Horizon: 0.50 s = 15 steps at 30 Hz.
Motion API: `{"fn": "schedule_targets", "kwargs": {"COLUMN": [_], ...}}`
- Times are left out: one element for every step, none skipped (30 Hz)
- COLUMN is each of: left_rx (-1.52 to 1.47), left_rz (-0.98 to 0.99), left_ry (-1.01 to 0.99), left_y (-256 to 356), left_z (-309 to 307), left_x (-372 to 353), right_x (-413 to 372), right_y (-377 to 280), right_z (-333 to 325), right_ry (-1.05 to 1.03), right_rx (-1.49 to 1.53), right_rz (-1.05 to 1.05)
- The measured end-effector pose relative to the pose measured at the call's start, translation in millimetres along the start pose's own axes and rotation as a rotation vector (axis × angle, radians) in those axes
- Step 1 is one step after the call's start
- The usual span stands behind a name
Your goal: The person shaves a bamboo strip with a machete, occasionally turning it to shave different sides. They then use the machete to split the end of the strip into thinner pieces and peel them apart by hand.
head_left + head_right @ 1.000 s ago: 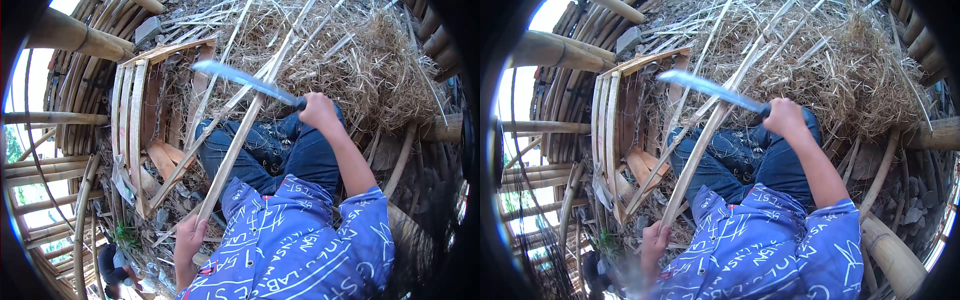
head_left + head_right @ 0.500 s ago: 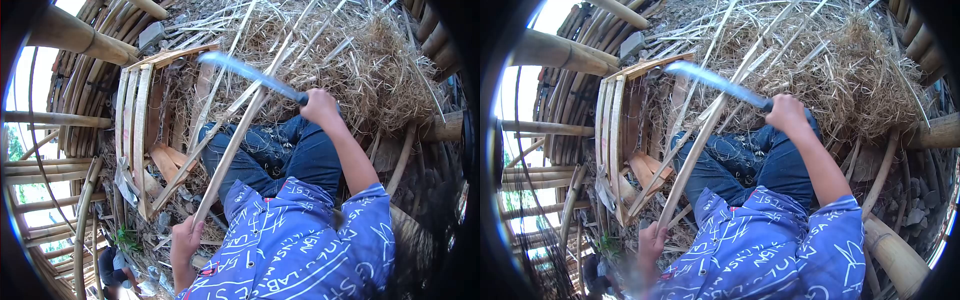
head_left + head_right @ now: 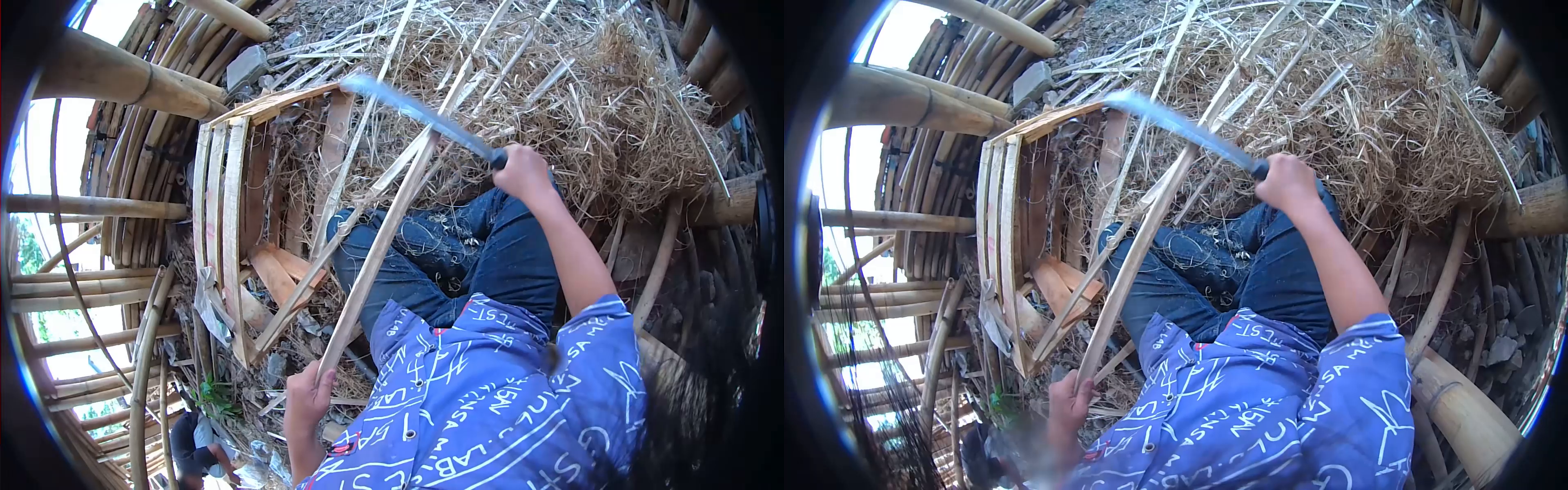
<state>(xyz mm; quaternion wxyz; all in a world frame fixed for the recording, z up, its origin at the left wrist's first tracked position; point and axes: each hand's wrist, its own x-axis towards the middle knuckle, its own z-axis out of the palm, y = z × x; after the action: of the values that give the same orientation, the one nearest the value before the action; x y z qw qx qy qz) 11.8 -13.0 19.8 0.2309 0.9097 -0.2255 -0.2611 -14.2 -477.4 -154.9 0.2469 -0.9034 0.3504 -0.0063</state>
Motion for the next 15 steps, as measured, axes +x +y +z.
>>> {"fn": "schedule_targets", "kwargs": {"left_rx": [-0.031,-0.061,-0.027,-0.025,-0.059,-0.093,-0.095,-0.095,-0.074,-0.05,-0.062,-0.057,-0.077,-0.099,-0.074], "left_rz": [-0.033,-0.063,-0.017,-0.008,-0.026,-0.048,-0.04,-0.045,-0.056,-0.066,-0.061,-0.062,-0.068,-0.071,-0.102], "left_ry": [-0.016,-0.032,-0.036,-0.032,-0.017,-0.006,0.014,0.009,-0.008,-0.024,-0.024,-0.028,-0.054,-0.078,-0.104], "left_y": [2.5,4.8,5.1,-1.0,-10.2,-14.8,-11.7,-7.8,-4.0,-2.6,-8.5,-7.3,-4.6,-3.0,-7.3], "left_z": [2.2,4.1,6.4,5.2,3.3,2.2,0.9,-0.9,-3.7,-6.6,-5.4,-4.4,-1.4,0.3,2.9], "left_x": [-0.3,1.0,2.9,3.3,2.2,2.2,2.8,4.0,5.7,6.3,5.5,4.7,4.7,5.9,5.2], "right_x": [11.2,18.9,14.8,8.1,1.6,-6.8,-19.3,-30.2,-34.2,-32.5,-28.7,-24.2,-15.6,-9.3,-3.7], "right_y": [8.4,16.2,9.3,2.3,-4.8,-11.9,-22.3,-28.8,-27.1,-26.6,-26.5,-25.2,-22.0,-17.6,-17.3], "right_z": [4.1,8.4,4.0,0.4,-1.7,-2.4,-5.8,-7.4,2.4,8.9,13.2,16.8,20.3,28.8,32.7], "right_ry": [0.022,0.046,0.057,0.055,0.02,-0.02,-0.025,-0.033,-0.054,-0.059,-0.038,-0.015,-0.008,-0.002,0.015], "right_rx": [0.056,0.112,0.11,0.125,0.15,0.174,0.215,0.256,0.219,0.225,0.151,0.074,0.096,0.096,0.128], "right_rz": [0.074,0.15,0.167,0.127,0.13,0.136,0.089,0.04,-0.033,-0.032,-0.05,-0.066,-0.018,-0.016,0.025]}}
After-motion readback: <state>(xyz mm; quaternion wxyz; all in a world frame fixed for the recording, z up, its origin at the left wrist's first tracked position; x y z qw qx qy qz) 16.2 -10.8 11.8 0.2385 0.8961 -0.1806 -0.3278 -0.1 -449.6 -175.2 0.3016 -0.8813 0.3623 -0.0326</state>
